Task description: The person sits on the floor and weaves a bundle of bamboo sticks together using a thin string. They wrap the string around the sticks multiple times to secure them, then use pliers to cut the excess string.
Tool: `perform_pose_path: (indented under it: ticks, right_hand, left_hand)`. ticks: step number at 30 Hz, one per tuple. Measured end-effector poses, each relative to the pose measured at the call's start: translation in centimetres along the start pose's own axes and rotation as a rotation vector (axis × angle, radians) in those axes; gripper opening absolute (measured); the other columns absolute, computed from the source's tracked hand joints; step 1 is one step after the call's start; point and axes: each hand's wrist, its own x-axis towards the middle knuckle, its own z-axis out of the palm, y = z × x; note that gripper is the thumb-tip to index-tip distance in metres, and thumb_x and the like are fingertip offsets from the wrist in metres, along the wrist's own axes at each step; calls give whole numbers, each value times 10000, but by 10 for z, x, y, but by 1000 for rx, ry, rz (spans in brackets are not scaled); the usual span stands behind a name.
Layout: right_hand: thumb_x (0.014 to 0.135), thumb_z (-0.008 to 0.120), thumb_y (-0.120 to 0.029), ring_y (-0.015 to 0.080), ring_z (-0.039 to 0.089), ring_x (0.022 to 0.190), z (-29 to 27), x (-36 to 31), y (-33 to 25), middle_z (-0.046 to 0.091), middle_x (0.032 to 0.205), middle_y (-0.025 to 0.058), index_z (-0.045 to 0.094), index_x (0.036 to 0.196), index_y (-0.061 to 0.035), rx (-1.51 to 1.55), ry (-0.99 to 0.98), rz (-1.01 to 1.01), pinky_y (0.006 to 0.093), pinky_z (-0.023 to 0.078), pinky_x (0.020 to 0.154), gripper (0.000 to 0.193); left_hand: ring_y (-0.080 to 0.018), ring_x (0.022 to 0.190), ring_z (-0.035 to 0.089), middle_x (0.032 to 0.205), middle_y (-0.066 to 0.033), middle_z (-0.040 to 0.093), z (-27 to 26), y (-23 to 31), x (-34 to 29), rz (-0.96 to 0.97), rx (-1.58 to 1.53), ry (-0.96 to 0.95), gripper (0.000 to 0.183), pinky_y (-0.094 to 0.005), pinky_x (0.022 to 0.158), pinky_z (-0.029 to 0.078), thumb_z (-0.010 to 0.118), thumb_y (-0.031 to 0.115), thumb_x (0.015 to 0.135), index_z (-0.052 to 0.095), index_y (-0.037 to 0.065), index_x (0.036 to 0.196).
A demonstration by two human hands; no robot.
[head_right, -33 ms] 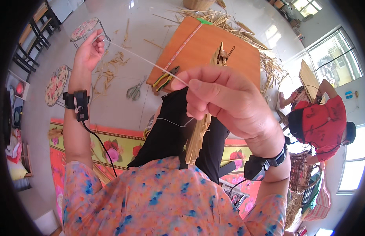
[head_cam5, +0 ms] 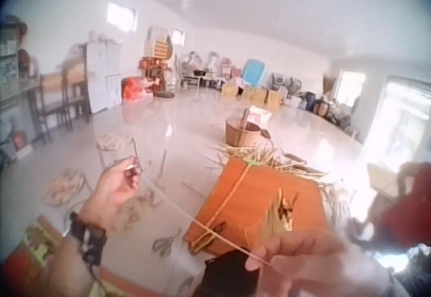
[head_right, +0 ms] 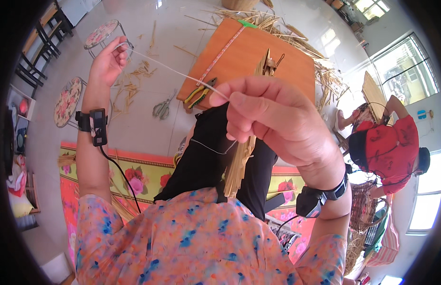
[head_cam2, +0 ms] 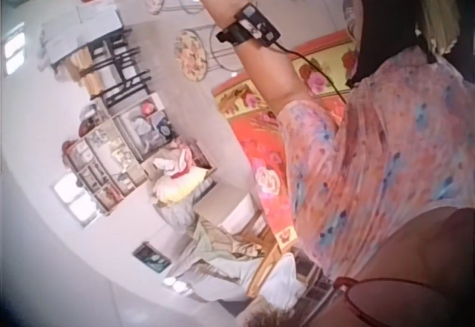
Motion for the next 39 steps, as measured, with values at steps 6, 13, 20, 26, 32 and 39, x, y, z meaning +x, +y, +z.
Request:
perform_pose_path:
  ticks: [6,13,20,26,32,39]
  right_hand:
    - [1015,543,-203,110,470,633,-3,7,2,451,716,-12,575,1076,6,3,53,14,295,475,699,220]
    - [1017,524,-161,100,472,673,6,25,3,484,756,-5,593,1089,12,-87,53,81,279,470,706,200]
    - [1008,556,-151,89,496,697,14,46,4,521,784,3,611,1081,51,-316,5,-5,262,462,689,221]
    - [990,590,-136,129,623,944,14,54,6,647,1073,54,591,1206,41,-546,115,-231,287,492,859,280]
    - [969,581,-68,149,592,1130,-4,43,8,641,1202,62,582,1258,20,-1072,373,-597,306,468,950,302]
    - [961,660,-74,100,595,1015,9,32,16,641,1081,45,631,1214,22,-656,138,-176,254,476,886,273]
  left_hand:
    - [-153,746,636,908,-74,631,54,-10,-74,-66,1357,-34,329,-268,613,482,665,285,960,644,8,1136]
    - [-196,703,575,890,-93,621,147,-56,-197,1149,1333,-829,275,-317,604,426,690,218,781,678,10,960]
    - [-203,718,554,814,-80,578,169,-125,-206,1259,1589,-934,177,-339,638,400,666,153,706,678,3,800]
    - [-249,715,576,751,-78,534,140,-138,-186,1001,1677,-1051,92,-383,634,451,639,129,716,652,38,731]
    - [-155,669,651,772,-85,666,128,-78,-168,197,692,-626,149,-283,577,505,618,67,929,728,-14,992]
    - [-117,604,647,775,-81,703,143,-50,-173,51,321,-405,212,-231,557,515,599,79,994,723,-35,1122]
